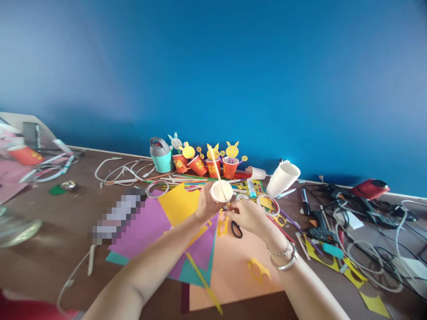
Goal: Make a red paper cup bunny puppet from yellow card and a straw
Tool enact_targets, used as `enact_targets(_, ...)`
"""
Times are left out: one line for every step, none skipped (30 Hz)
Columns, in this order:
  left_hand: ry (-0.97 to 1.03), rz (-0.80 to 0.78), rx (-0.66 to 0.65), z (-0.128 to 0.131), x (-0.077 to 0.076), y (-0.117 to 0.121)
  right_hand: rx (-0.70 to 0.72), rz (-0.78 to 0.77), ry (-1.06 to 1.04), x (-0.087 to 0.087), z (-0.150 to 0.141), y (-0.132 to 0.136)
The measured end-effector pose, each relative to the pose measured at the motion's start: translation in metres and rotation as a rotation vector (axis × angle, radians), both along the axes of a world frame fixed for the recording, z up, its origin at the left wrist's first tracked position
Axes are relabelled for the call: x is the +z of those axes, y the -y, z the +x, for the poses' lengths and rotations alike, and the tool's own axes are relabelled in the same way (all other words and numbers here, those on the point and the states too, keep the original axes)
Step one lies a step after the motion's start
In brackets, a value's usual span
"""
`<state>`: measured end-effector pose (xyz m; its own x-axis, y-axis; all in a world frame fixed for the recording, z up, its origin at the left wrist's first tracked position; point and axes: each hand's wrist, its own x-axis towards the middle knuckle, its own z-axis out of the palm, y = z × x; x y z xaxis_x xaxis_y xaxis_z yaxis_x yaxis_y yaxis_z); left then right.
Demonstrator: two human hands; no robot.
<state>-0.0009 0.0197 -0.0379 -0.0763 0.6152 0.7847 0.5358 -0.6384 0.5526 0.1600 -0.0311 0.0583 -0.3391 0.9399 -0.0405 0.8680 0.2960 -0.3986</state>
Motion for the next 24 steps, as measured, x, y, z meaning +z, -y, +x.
enact_targets(0.004,0.008,0.008,0.000,-0.001,0.000,0.021,-0.014,0.016,-0.003,0.000,-0.001)
enact_targets(0.020,-0.002,0.015,-0.001,-0.001,-0.001,0.035,-0.023,0.044,-0.007,0.001,-0.002)
enact_targets(0.054,-0.026,0.023,-0.002,-0.002,-0.002,0.040,-0.028,0.084,-0.010,0.002,-0.003)
enact_targets(0.099,-0.058,0.029,-0.003,-0.003,-0.003,0.037,-0.032,0.132,-0.013,0.004,-0.005)
enact_targets(0.149,-0.095,0.031,-0.004,-0.003,-0.004,0.029,-0.035,0.186,-0.016,0.007,-0.006)
enact_targets(0.195,-0.128,0.028,-0.006,-0.003,-0.005,0.021,-0.043,0.233,-0.018,0.010,-0.008)
enact_targets(0.231,-0.155,0.020,-0.007,-0.003,-0.006,0.023,-0.057,0.270,-0.020,0.012,-0.009)
enact_targets(0.254,-0.174,0.012,-0.008,-0.003,-0.007,0.025,-0.074,0.294,-0.021,0.014,-0.010)
enact_targets(0.264,-0.186,0.007,-0.008,-0.002,-0.008,0.027,-0.089,0.301,-0.021,0.014,-0.012)
enact_targets(0.263,-0.190,0.004,-0.008,-0.002,-0.008,0.028,-0.100,0.289,-0.020,0.014,-0.012)
enact_targets(0.256,-0.190,0.004,-0.007,-0.001,-0.008,0.022,-0.104,0.258,-0.017,0.013,-0.013)
enact_targets(0.243,-0.188,0.005,-0.006,0.000,-0.008,0.012,-0.096,0.201,-0.015,0.012,-0.012)
enact_targets(0.227,-0.186,0.004,-0.005,0.001,-0.007,-0.003,-0.079,0.123,-0.012,0.010,-0.012)
enact_targets(0.211,-0.183,0.003,-0.004,0.002,-0.006,-0.014,-0.060,0.028,-0.009,0.007,-0.011)
enact_targets(0.200,-0.180,0.000,-0.002,0.003,-0.005,-0.014,-0.041,-0.076,-0.006,0.004,-0.010)
enact_targets(0.195,-0.180,-0.004,-0.001,0.004,-0.004,-0.010,-0.025,-0.184,-0.005,0.002,-0.009)
enact_targets(0.196,-0.183,-0.007,0.000,0.005,-0.002,-0.002,-0.012,-0.286,-0.004,0.000,-0.009)
enact_targets(0.206,-0.190,-0.007,0.001,0.007,-0.001,0.009,-0.002,-0.371,-0.004,-0.002,-0.008)
enact_targets(0.224,-0.201,-0.005,0.001,0.008,-0.001,0.019,0.006,-0.433,-0.005,-0.003,-0.008)
enact_targets(0.248,-0.217,0.000,0.002,0.010,-0.001,0.025,0.018,-0.472,-0.006,-0.003,-0.008)
enact_targets(0.280,-0.234,0.007,0.001,0.012,-0.001,0.026,0.026,-0.487,-0.007,-0.002,-0.009)
enact_targets(0.317,-0.248,0.017,0.001,0.013,-0.002,0.026,0.025,-0.481,-0.007,0.000,-0.010)
enact_targets(0.357,-0.260,0.026,0.000,0.015,-0.003,0.028,0.007,-0.460,-0.007,0.004,-0.011)
enact_targets(0.400,-0.267,0.034,-0.001,0.016,-0.004,0.033,-0.028,-0.434,-0.007,0.008,-0.012)
